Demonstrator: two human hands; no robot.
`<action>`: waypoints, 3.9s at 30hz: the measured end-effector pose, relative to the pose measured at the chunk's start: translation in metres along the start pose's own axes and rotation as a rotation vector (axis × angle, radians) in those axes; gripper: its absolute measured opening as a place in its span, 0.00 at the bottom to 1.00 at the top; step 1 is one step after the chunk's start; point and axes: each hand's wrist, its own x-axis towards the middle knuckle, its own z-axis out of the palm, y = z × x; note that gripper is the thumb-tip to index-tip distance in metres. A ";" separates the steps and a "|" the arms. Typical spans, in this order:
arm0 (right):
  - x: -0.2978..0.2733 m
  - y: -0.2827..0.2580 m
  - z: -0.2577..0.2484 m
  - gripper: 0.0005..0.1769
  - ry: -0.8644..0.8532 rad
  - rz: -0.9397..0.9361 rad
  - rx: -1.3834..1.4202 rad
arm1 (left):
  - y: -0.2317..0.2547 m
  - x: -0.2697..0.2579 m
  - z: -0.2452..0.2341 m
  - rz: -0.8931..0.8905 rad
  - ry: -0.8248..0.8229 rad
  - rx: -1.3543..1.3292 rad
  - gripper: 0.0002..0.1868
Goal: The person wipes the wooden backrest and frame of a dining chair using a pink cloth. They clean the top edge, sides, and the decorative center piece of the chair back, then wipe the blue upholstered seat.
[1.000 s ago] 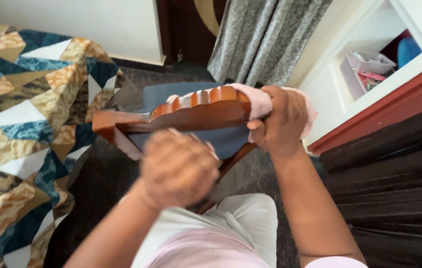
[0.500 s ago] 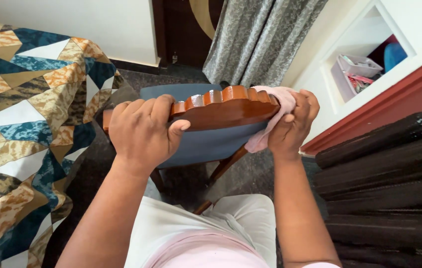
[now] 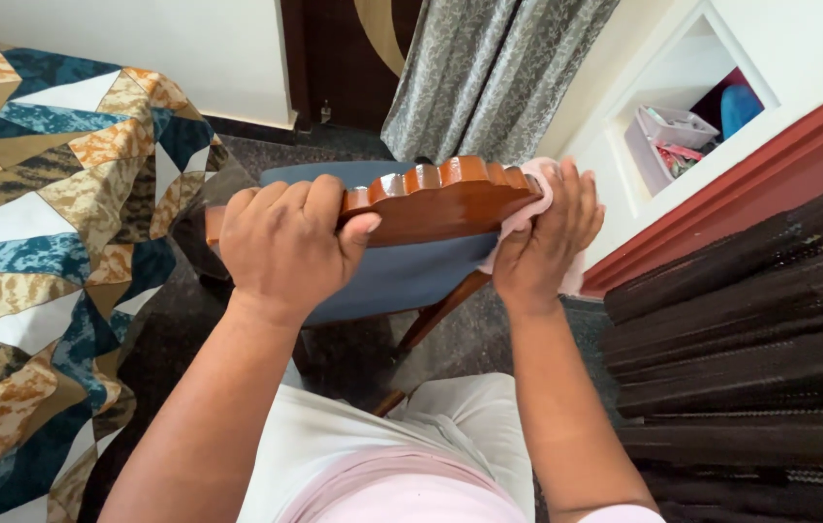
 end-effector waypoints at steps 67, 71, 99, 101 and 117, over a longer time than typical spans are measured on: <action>-0.042 -0.009 0.040 0.41 -0.208 -0.336 -0.138 | -0.037 0.068 0.043 -0.144 -0.726 -0.232 0.23; -0.059 0.068 0.024 0.44 -0.208 -0.155 -0.270 | -0.034 0.069 0.043 -0.126 -0.722 -0.205 0.22; -0.051 0.051 0.002 0.35 -0.094 -0.123 -0.050 | -0.032 0.065 0.042 -0.078 -0.679 -0.174 0.23; -0.012 0.048 -0.008 0.33 -0.106 -0.158 0.008 | -0.032 0.069 0.041 -0.096 -0.689 -0.161 0.23; -0.038 0.146 0.056 0.43 -0.022 0.571 1.111 | -0.024 0.077 0.033 -0.229 -0.856 -0.106 0.23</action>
